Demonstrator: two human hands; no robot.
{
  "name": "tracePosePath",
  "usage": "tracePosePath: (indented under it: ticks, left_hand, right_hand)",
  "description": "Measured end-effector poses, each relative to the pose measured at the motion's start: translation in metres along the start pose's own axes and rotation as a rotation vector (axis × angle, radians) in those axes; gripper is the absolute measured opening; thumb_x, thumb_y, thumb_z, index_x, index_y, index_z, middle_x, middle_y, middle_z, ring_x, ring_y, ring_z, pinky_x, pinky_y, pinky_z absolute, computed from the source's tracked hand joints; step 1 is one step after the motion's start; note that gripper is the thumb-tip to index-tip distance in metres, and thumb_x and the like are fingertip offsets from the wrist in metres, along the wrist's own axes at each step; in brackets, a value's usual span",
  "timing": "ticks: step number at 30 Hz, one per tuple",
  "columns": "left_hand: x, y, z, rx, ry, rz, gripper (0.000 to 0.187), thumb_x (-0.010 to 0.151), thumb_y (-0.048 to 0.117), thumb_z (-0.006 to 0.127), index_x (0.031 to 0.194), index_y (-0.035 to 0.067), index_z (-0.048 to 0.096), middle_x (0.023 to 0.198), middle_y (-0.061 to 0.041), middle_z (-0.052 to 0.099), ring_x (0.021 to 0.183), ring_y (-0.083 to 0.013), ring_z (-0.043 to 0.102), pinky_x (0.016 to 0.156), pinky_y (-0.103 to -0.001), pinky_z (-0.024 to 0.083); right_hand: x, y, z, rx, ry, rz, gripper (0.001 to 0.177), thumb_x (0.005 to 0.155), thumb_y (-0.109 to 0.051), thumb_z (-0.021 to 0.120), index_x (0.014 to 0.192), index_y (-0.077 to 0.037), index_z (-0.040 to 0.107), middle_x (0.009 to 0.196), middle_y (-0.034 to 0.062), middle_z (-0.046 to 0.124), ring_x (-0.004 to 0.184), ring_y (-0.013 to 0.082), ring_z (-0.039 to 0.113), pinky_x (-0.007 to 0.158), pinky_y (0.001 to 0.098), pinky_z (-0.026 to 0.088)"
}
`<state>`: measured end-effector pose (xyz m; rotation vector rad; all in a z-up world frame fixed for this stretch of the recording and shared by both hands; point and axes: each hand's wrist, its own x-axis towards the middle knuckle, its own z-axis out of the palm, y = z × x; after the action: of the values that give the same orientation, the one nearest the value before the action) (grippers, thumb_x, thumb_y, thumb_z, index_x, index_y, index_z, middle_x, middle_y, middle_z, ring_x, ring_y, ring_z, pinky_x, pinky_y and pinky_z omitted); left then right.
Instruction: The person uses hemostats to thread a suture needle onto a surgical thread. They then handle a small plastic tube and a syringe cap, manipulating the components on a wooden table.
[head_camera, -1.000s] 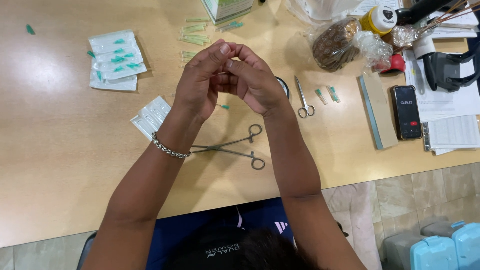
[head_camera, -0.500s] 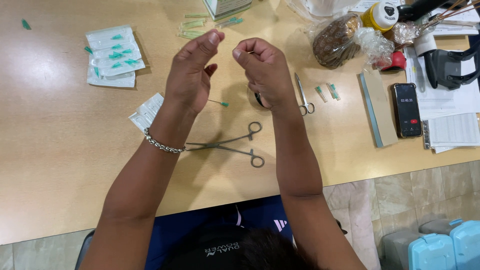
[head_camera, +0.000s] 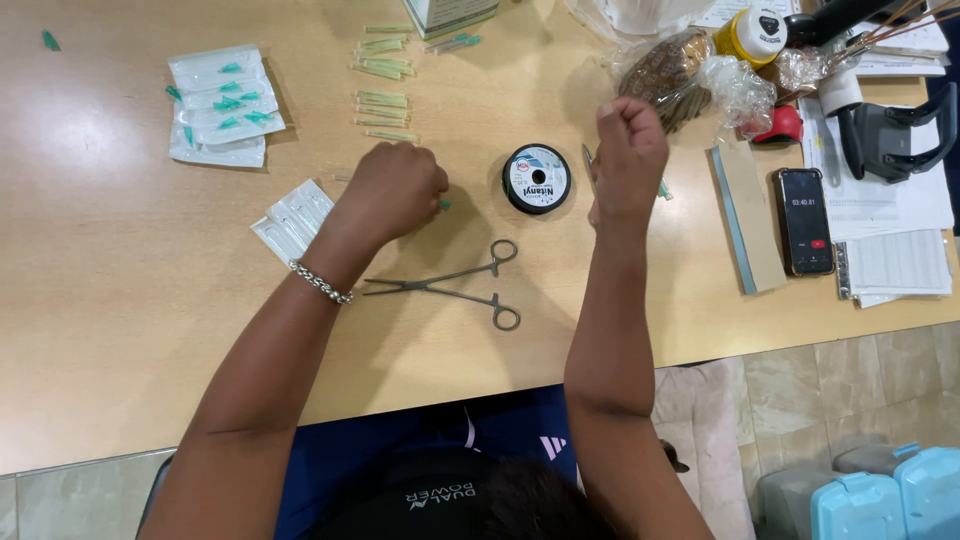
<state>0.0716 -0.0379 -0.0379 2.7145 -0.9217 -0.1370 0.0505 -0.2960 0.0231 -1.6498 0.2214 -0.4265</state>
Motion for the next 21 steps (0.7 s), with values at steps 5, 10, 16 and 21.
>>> tracePosePath:
  ticks: [5,10,16,21]
  left_hand:
    - [-0.006,0.016,0.011,0.111,0.009,0.065,0.004,0.082,0.013,0.080,0.085,0.013,0.083,0.074,-0.006,0.072,0.072,-0.0247,0.069,0.073,-0.037,0.052]
    - [-0.019,0.013,0.011,0.118,0.148,0.118,0.014,0.093,0.013,0.067,0.099,0.004,0.074,0.087,-0.013,0.071,0.088,-0.0304,0.069,0.080,-0.042,0.050]
    - [-0.051,0.020,-0.037,-0.446,0.186,-0.128,0.019,0.107,0.017,0.057,0.114,0.004,0.068,0.096,-0.019,0.070,0.096,-0.0409,0.069,0.084,-0.050,0.053]
    - [-0.053,0.005,-0.013,-1.361,0.492,-0.235,0.024,0.099,-0.003,0.066,0.122,0.003,0.064,0.096,-0.010,0.072,0.090,-0.0176,0.071,0.082,-0.030,0.062]
  right_hand:
    - [-0.019,0.008,0.021,-0.099,-0.026,0.031,0.007,0.094,-0.013,0.073,0.097,-0.008,0.074,0.058,-0.0086,0.041,0.051,0.0006,0.040,0.048,0.0179,0.030]
    - [-0.024,0.021,0.032,-0.167,-0.170,-0.034,0.010,0.088,-0.012,0.086,0.097,-0.013,0.081,0.047,-0.0096,0.028,0.044,0.0004,0.038,0.048,0.0162,0.031]
    - [-0.044,0.003,0.043,-0.138,-0.161,-0.218,0.007,0.092,-0.009,0.082,0.099,-0.009,0.079,0.054,-0.0075,0.027,0.051,0.0021,0.039,0.050,0.0192,0.037]
    - [-0.062,0.000,0.057,-0.046,-0.260,-0.286,0.005,0.102,-0.008,0.065,0.102,-0.004,0.069,0.065,0.0017,0.049,0.060,0.0073,0.048,0.055,0.0226,0.043]
